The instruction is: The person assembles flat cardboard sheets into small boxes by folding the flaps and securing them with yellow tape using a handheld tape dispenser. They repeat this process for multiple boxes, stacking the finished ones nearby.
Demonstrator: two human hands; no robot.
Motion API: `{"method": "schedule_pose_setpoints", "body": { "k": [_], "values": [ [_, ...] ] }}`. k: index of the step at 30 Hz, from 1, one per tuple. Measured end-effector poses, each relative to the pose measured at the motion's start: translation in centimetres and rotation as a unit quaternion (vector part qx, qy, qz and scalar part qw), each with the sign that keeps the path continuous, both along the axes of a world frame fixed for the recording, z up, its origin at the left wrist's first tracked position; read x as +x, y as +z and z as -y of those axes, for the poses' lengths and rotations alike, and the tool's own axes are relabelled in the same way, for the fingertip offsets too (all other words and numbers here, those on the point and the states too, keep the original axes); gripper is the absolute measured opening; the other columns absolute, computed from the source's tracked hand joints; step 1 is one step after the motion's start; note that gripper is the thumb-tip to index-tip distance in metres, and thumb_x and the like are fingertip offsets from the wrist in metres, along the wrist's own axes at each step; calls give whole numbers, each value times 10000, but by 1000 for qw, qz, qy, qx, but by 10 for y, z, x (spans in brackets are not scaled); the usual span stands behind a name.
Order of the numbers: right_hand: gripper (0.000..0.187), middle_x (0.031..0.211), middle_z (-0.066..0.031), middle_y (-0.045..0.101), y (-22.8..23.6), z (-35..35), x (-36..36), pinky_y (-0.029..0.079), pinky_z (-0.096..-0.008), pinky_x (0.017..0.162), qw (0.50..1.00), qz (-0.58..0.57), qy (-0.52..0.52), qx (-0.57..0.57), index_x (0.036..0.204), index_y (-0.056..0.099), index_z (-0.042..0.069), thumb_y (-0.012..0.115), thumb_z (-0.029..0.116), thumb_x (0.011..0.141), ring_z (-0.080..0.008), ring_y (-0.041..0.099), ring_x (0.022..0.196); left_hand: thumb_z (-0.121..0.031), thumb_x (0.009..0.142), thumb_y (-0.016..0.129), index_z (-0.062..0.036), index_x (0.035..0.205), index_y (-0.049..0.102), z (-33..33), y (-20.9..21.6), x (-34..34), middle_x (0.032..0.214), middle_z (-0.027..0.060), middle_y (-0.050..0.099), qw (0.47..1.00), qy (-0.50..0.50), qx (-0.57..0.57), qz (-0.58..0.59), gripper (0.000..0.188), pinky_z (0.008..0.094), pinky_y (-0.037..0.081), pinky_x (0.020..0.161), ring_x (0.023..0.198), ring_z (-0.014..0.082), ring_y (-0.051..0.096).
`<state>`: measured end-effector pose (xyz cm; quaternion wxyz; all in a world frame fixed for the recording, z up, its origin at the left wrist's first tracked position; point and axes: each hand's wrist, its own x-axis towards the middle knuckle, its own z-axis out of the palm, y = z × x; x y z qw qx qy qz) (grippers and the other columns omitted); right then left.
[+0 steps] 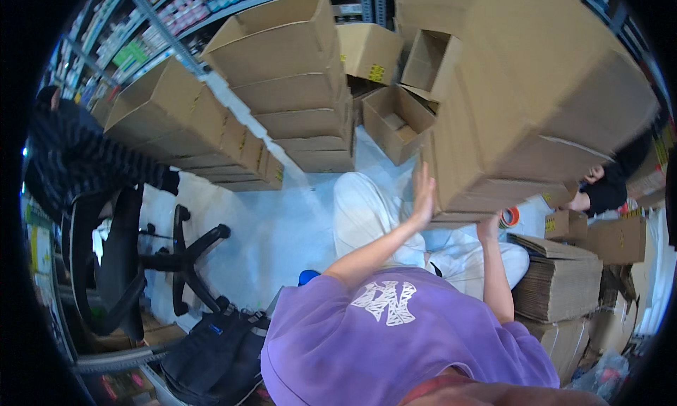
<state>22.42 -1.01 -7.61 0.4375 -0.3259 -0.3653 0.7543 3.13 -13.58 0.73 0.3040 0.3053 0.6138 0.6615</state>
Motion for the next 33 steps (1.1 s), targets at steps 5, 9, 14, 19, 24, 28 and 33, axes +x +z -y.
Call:
{"method": "schedule_pose_setpoints", "body": {
  "k": [5,9,14,19,24,28,33],
  "values": [
    [680,1438,-71,433,135,16,57,322,-446,1088,991,-40,-71,-106,1409,409,116,399,603,935,-258,395,1315,-506,977,360,-169,1520,-90,57,142,51,1574,171,-135,992,-69,-57,-87,781,525,-2,1151,1437,394,-143],
    [693,1452,-70,412,222,29,14,307,-441,1096,996,-41,57,-49,1423,384,114,382,609,939,-254,374,1329,-548,954,400,-85,1492,-161,120,187,26,1546,169,-245,985,-28,77,-152,905,529,-84,1131,1408,384,-248],
    [709,1469,-68,385,249,75,-113,289,-435,1105,944,-22,329,10,1441,353,111,360,616,944,-249,348,1346,-557,953,412,-36,1484,-155,210,201,-9,1551,151,-247,972,126,107,-166,935,518,-117,1125,1408,348,-269],
    [745,1476,-81,374,213,172,-248,302,-445,1095,862,25,504,48,1447,341,107,336,650,936,-256,350,1345,-595,972,300,-156,1510,-146,287,190,-52,1589,75,-29,944,263,200,-9,825,424,112,1173,1458,251,66],
    [778,1513,-71,324,178,278,-297,297,-434,1101,777,84,619,84,1504,218,135,271,671,942,-269,320,1367,-561,997,250,-145,1525,124,356,89,-46,1550,62,232,871,463,160,39,684,427,193,1157,1430,240,204],
    [721,1505,-66,344,129,320,-324,288,-399,1113,700,47,698,142,1505,253,125,220,617,978,-228,304,1381,-512,942,431,-18,1456,228,427,-66,-61,1470,143,318,893,317,312,-66,741,420,224,1130,1366,290,296],
    [608,1528,-56,307,94,313,-360,277,-363,1109,684,-7,717,136,1511,249,145,190,507,1026,-216,296,1382,-354,795,734,77,1344,369,412,-59,-80,1346,230,426,852,483,-138,-147,788,427,291,1077,1272,328,398]
  ]
}}
